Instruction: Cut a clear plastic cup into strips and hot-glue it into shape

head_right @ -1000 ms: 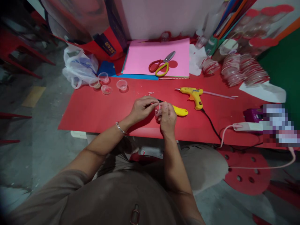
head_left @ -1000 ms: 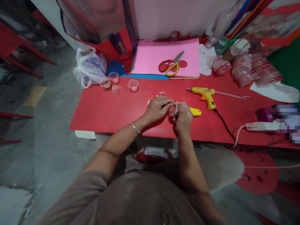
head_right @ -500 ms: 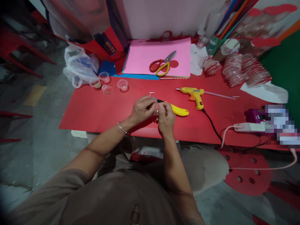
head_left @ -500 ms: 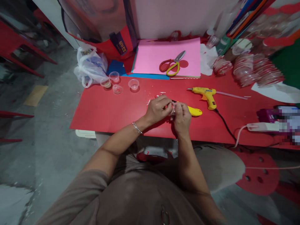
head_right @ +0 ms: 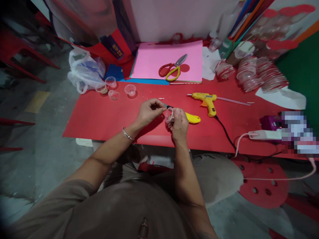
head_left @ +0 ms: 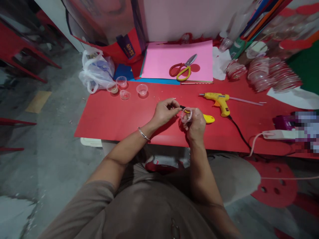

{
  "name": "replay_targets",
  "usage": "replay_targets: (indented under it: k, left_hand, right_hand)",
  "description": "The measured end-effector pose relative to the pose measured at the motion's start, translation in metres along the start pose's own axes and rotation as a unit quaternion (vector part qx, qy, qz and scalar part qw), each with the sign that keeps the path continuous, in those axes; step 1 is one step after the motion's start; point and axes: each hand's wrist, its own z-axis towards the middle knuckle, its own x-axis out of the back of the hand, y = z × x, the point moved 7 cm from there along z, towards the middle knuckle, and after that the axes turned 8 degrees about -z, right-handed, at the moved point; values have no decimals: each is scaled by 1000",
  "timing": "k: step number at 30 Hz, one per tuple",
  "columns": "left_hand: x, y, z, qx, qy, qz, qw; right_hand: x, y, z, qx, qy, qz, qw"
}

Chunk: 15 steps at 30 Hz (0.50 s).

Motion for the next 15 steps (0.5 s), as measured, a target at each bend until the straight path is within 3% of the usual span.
replay_targets:
  k: [4,11,15]
  left_hand:
    - [-1,-2,-1,5,-6,-14,1000]
    - [-20,-3,-13,100,-132,-42,985]
    - [-19,-2,-13,106,-148,-37,983]
  right_hand:
    - [-1,-4,0,4,2,11,1000]
    - [3,-13,0,42,23,-7,999]
    - [4,-11,0,36,27,3,999]
